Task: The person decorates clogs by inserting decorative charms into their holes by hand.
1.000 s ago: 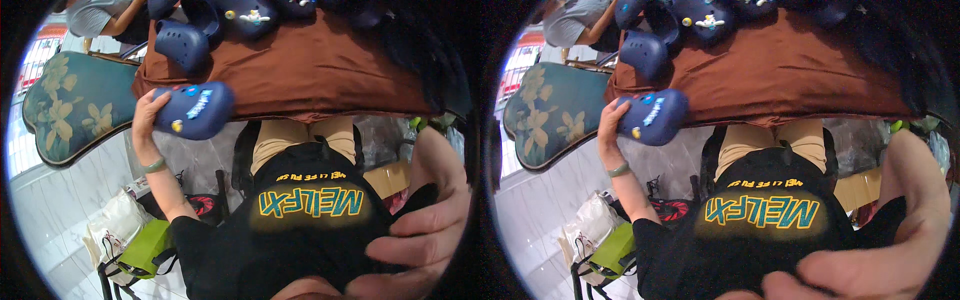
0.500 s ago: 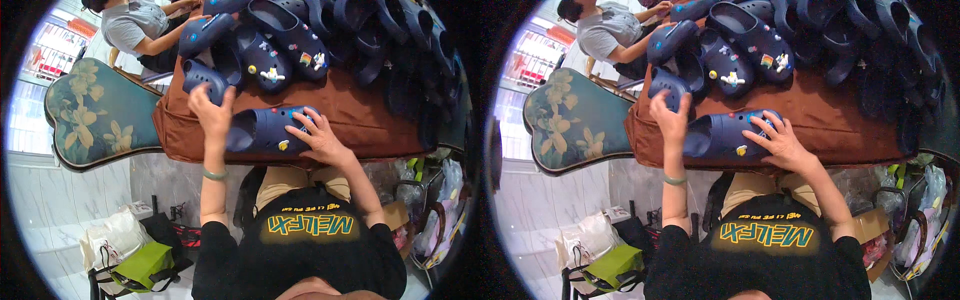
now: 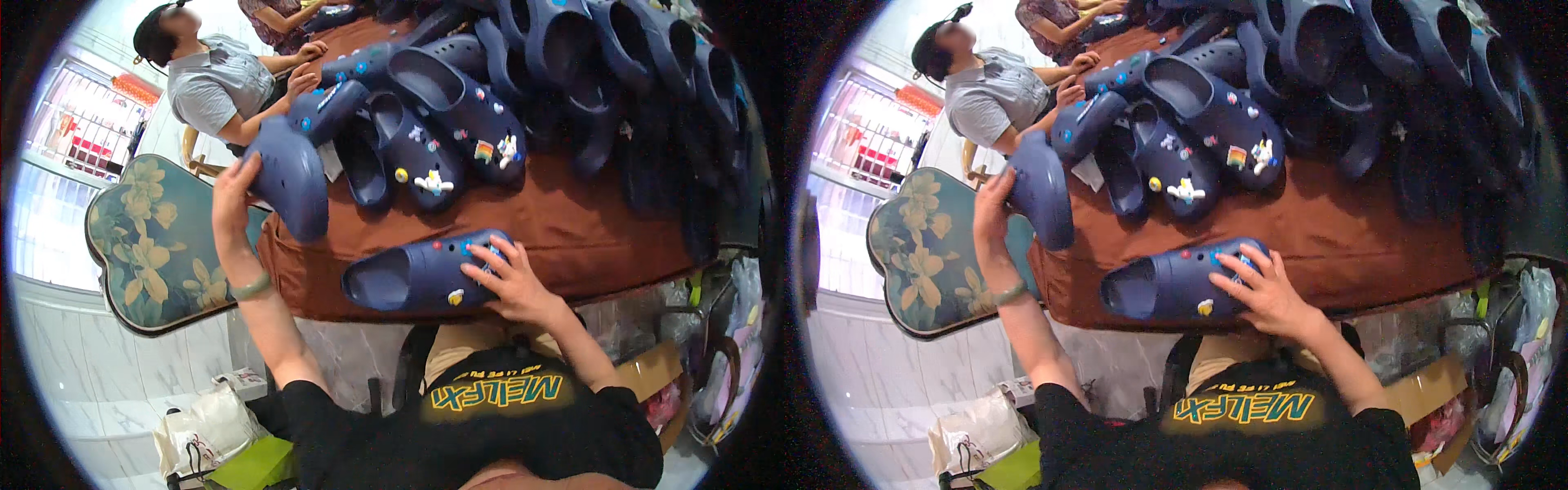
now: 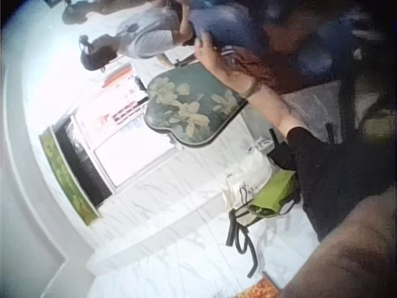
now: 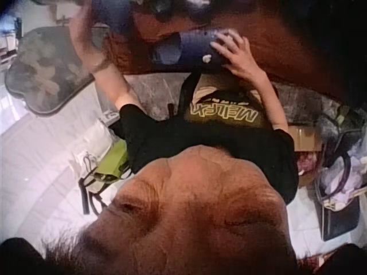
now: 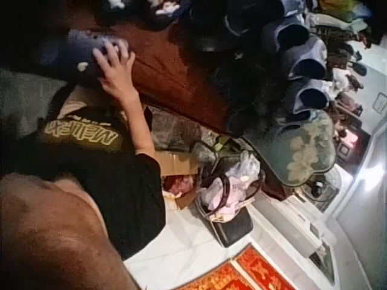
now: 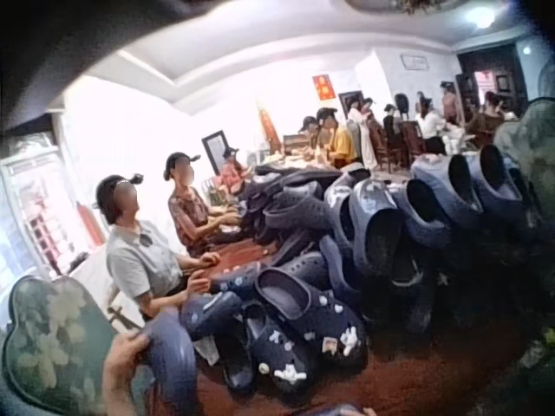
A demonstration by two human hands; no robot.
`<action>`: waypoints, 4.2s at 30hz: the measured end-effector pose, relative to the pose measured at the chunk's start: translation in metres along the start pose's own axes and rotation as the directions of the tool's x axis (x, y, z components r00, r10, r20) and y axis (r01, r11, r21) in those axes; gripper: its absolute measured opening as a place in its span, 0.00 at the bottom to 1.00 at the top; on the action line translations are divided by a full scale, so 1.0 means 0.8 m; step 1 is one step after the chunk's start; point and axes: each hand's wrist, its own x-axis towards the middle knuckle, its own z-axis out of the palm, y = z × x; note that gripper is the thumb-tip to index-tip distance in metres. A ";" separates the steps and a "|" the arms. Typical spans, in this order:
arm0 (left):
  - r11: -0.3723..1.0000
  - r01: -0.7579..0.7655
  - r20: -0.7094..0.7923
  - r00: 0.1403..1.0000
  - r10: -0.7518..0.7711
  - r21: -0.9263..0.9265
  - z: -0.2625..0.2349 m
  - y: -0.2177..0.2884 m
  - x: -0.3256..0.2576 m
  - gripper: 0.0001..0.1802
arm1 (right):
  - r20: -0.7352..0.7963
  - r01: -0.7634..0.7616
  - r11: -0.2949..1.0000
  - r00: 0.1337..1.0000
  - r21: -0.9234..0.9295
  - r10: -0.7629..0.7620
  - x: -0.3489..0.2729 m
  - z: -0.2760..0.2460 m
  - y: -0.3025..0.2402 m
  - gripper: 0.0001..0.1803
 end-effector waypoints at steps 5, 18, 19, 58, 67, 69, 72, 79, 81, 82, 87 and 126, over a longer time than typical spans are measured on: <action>0.989 -0.119 0.110 0.988 0.109 0.085 0.099 0.111 0.119 0.22 | 0.042 -0.002 1.000 0.999 -0.011 0.002 -0.004 -0.004 -0.003 0.51; 0.793 0.020 0.538 0.724 -0.432 0.609 0.140 0.016 0.141 0.26 | 0.056 0.001 1.000 0.998 0.013 -0.002 -0.008 0.000 0.012 0.45; 0.776 0.042 0.526 0.712 -0.465 0.629 0.136 -0.019 0.131 0.30 | 0.039 0.015 1.000 0.999 0.017 -0.015 -0.007 0.001 0.010 0.46; 0.619 -0.517 0.109 0.812 0.574 0.592 0.124 0.033 0.229 0.10 | -0.030 0.062 0.997 0.998 0.046 -0.061 -0.011 0.011 0.011 0.47; 0.679 -0.648 0.021 0.729 0.685 0.346 0.189 0.008 0.274 0.18 | -0.067 0.094 0.990 0.994 0.104 -0.087 -0.015 0.017 0.005 0.45; 0.614 -0.673 0.203 0.725 0.658 0.412 0.184 0.003 0.208 0.16 | -0.027 0.076 0.994 0.997 0.078 -0.074 -0.017 0.019 0.012 0.45; 0.668 -0.621 0.411 0.780 0.472 0.410 0.181 0.024 0.071 0.12 | -0.090 0.067 0.995 0.994 0.075 -0.060 -0.020 0.018 0.025 0.45; 0.718 -0.570 0.829 0.559 -0.016 0.398 0.129 -0.035 -0.166 0.17 | -0.152 0.110 0.991 0.984 0.074 -0.097 -0.008 0.013 0.019 0.46; 0.667 -0.678 0.781 0.581 0.229 0.309 0.149 -0.067 -0.187 0.15 | -0.198 0.121 0.991 0.974 0.058 -0.107 -0.010 0.021 0.016 0.46; 0.782 -0.463 0.728 0.685 0.018 0.416 0.156 -0.074 -0.188 0.13 | -0.204 0.115 0.992 0.974 0.059 -0.101 -0.012 0.019 0.015 0.46; 0.974 0.091 0.697 0.713 0.081 -0.205 0.226 -0.109 -0.219 0.22 | -0.160 0.035 0.997 0.987 0.071 -0.023 -0.035 -0.012 0.021 0.44; 0.690 0.489 0.601 0.793 -0.096 -0.534 0.326 -0.130 -0.197 0.24 | -0.439 -0.198 0.938 0.843 0.283 0.310 0.053 -0.020 0.130 0.07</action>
